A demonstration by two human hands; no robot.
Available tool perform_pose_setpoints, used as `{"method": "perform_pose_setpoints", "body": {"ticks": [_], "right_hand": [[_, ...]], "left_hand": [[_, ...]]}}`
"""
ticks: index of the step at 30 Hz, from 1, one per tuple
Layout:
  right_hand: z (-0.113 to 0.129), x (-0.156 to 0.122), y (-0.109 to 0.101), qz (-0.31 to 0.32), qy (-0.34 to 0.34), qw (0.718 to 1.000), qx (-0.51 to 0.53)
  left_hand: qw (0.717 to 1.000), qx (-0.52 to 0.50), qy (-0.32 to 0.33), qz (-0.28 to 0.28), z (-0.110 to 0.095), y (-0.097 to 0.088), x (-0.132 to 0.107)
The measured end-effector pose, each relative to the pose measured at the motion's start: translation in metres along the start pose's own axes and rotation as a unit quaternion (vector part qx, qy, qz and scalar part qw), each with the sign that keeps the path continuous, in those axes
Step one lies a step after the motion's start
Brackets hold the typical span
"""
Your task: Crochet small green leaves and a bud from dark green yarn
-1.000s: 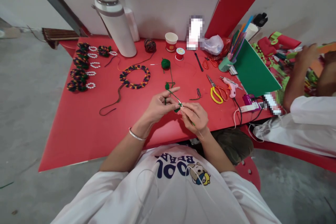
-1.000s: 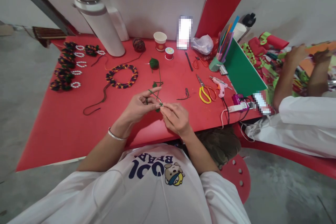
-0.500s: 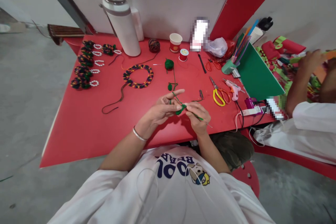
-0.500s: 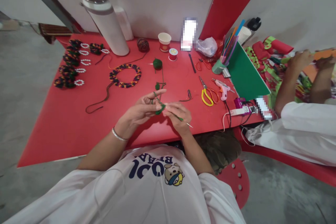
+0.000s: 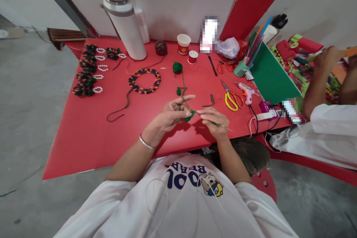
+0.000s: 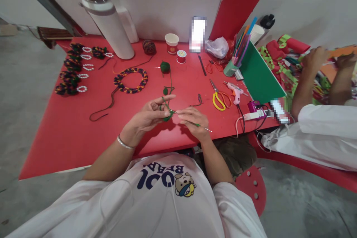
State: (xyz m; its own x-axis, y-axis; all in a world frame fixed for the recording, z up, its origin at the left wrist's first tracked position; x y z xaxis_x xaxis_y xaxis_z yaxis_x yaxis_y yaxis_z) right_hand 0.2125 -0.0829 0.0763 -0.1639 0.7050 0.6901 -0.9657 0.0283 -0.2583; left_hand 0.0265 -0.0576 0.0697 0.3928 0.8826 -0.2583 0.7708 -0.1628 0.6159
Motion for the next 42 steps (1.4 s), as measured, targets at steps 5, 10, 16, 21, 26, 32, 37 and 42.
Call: {"method": "perform_pose_setpoints", "body": {"ticks": [5, 10, 16, 21, 26, 32, 37, 42], "right_hand": [[0.002, 0.005, -0.007, 0.020, -0.001, 1.000, -0.011], [0.011, 0.014, -0.013, 0.050, -0.019, 0.999, 0.014], [0.019, 0.031, -0.020, 0.119, 0.012, 0.991, 0.058], [0.012, 0.037, -0.027, 0.172, 0.066, 0.976, 0.115], [-0.017, 0.015, -0.004, 0.126, 0.200, 0.939, 0.248], [-0.011, -0.003, 0.020, -0.043, 0.152, 0.982, 0.108], [0.011, 0.008, 0.013, -0.018, 0.067, 0.998, -0.007], [0.020, 0.004, 0.016, -0.009, -0.023, 0.985, -0.171]], "left_hand": [[0.999, 0.039, 0.015, -0.009, -0.004, -0.003, -0.001], [0.998, 0.068, 0.019, 0.002, -0.005, -0.004, -0.001], [0.994, 0.103, 0.007, 0.027, -0.005, -0.003, -0.001], [0.991, 0.119, -0.010, 0.055, -0.003, 0.000, -0.001], [0.989, 0.133, -0.003, 0.069, 0.000, 0.005, -0.001], [0.991, 0.127, 0.039, 0.012, 0.001, 0.005, 0.000], [0.981, 0.153, 0.099, -0.065, -0.004, 0.001, 0.001], [0.970, 0.169, 0.141, -0.107, -0.004, 0.002, 0.001]]}}
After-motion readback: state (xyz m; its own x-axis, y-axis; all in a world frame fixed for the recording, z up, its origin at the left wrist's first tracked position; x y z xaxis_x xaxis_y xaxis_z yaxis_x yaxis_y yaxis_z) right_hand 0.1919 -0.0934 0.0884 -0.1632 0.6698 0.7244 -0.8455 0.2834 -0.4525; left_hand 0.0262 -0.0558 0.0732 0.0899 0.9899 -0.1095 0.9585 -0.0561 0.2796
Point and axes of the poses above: each hand's wrist, its own x-axis towards the middle knuckle, its own y-axis out of the palm, z = x × y, the point moved 5 cm from there along x, towards the middle knuckle, and after that the axes turned 3 degrees about -z, right-handed, at the moved point
